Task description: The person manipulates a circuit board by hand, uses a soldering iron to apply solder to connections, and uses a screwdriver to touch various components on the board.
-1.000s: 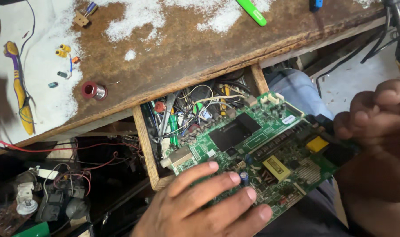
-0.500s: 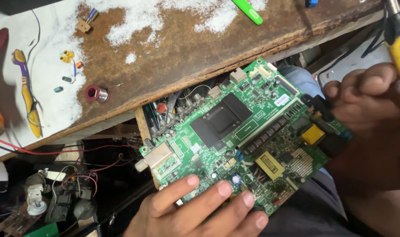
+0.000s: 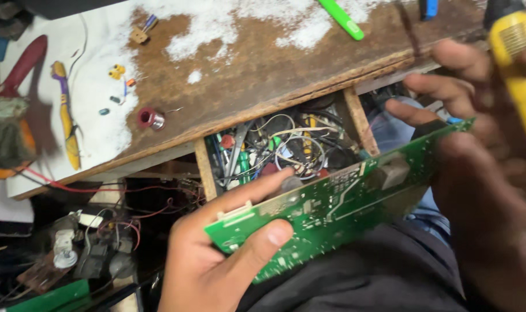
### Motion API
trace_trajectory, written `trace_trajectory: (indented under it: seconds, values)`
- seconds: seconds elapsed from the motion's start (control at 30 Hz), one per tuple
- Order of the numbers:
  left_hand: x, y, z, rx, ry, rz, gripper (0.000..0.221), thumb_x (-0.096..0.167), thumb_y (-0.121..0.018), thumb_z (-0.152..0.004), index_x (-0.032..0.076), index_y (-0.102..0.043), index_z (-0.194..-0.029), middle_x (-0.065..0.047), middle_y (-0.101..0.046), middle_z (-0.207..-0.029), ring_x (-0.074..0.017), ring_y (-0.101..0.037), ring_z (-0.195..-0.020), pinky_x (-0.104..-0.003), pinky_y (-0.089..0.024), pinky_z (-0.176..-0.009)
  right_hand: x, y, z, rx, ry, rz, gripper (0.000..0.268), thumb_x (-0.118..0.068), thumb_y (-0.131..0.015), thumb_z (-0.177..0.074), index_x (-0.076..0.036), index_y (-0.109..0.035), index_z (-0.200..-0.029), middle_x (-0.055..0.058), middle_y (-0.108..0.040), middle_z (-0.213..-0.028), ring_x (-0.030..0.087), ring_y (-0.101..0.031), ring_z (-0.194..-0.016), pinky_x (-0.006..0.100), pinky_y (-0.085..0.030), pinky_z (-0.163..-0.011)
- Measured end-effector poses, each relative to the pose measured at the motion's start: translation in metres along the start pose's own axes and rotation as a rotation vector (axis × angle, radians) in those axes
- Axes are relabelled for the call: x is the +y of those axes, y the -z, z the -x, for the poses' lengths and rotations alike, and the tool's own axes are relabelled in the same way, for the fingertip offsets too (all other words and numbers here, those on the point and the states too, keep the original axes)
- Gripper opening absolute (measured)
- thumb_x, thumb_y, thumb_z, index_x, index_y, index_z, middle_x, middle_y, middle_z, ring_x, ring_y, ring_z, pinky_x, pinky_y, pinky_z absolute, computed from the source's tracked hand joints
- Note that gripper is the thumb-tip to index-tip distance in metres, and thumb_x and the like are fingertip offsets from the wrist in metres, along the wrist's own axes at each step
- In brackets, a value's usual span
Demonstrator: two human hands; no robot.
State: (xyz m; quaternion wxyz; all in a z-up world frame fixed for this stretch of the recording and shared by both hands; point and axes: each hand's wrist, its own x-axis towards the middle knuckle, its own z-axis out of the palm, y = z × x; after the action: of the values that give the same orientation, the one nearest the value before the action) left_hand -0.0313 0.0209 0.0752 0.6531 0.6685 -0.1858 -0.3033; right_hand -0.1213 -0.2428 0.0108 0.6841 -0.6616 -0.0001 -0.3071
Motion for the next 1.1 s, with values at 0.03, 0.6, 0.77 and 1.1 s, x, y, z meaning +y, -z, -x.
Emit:
trace_trajectory:
  seconds: [0.03,0.6,0.77,1.1]
  values:
    - [0.001,0.002,0.0,-0.038,0.086,0.095,0.048,0.011,-0.072,-0.096,-0.005,-0.066,-0.141,-0.016,-0.08,-0.122,-0.0146,-0.07,-0.112,-0.031,-0.052,-0.102,-0.003,-0.008,0.001,0.008,-0.028,0.073,0.057,-0.024,-0.061,-0.112,-0.004,-0.034,-0.159,0.012,-0.043,-0.152,0.025,-0.053,-0.134,0.046,-0.054,-0.118]
    - [-0.062,0.029,-0.024,-0.167,0.243,0.751,0.052,0.011,-0.061,-0.1,-0.011,-0.05,-0.146,-0.021,-0.066,-0.132,-0.0273,-0.066,-0.118,-0.04,-0.053,-0.103,0.027,-0.008,0.005,-0.034,-0.063,-0.055,0.05,-0.018,-0.061,-0.119,-0.005,-0.029,-0.154,0.021,-0.049,-0.15,0.024,-0.056,-0.133,0.038,-0.052,-0.119]
    - [-0.074,0.029,-0.021,-0.062,0.262,0.774,0.044,0.013,-0.06,-0.101,-0.011,-0.056,-0.138,-0.021,-0.069,-0.124,-0.0276,-0.069,-0.108,-0.04,-0.054,-0.095,0.039,-0.006,0.008,0.006,-0.041,-0.054,0.049,-0.024,-0.057,-0.121,-0.004,-0.027,-0.154,0.021,-0.049,-0.15,0.025,-0.055,-0.136,0.039,-0.048,-0.123]
    - [-0.075,0.024,-0.014,0.067,0.254,0.819,0.041,0.017,-0.059,-0.102,-0.009,-0.058,-0.134,-0.019,-0.07,-0.119,-0.0265,-0.07,-0.104,-0.039,-0.055,-0.092,0.079,0.009,0.024,0.171,0.193,0.096,0.037,-0.039,-0.041,-0.126,-0.01,-0.05,-0.146,0.009,-0.064,-0.139,0.02,-0.06,-0.126,0.037,-0.046,-0.115]
